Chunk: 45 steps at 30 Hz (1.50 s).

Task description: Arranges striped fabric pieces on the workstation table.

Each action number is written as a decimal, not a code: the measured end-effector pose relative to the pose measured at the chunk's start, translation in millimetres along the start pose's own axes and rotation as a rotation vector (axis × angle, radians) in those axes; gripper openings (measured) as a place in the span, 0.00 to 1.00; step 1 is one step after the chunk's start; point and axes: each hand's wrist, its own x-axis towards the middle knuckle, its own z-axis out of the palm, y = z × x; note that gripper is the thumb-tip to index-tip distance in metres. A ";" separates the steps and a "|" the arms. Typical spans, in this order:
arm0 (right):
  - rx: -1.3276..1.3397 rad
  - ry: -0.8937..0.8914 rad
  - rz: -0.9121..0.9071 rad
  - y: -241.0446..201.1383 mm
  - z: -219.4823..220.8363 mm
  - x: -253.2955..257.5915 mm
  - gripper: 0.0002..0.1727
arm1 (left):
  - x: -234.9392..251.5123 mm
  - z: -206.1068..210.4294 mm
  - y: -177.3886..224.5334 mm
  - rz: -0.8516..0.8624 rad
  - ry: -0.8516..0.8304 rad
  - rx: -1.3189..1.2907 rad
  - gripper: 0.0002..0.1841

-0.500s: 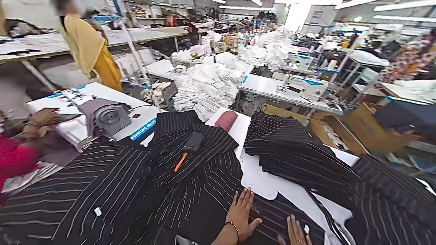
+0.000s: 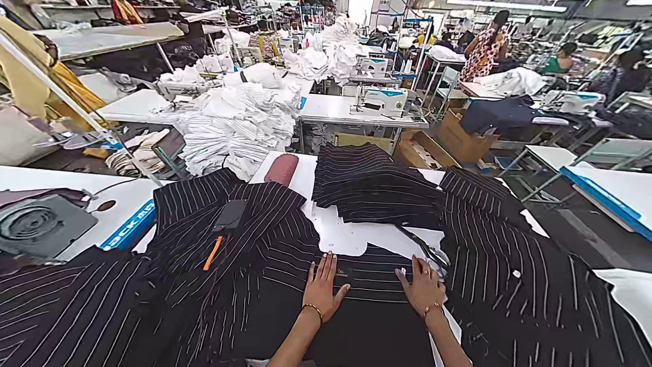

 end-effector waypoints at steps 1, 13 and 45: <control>0.024 -0.030 0.030 -6.4 -7.3 4.0 0.44 | 0.7 0.2 0.7 -0.002 -0.002 0.004 0.50; 0.247 0.730 0.205 143.3 -49.8 -37.8 0.20 | -45.5 25.3 47.5 0.358 -0.130 -0.081 0.41; 0.013 0.072 -0.641 -47.2 46.6 30.4 0.51 | 45.1 -14.2 17.1 -0.132 -0.004 -0.277 0.37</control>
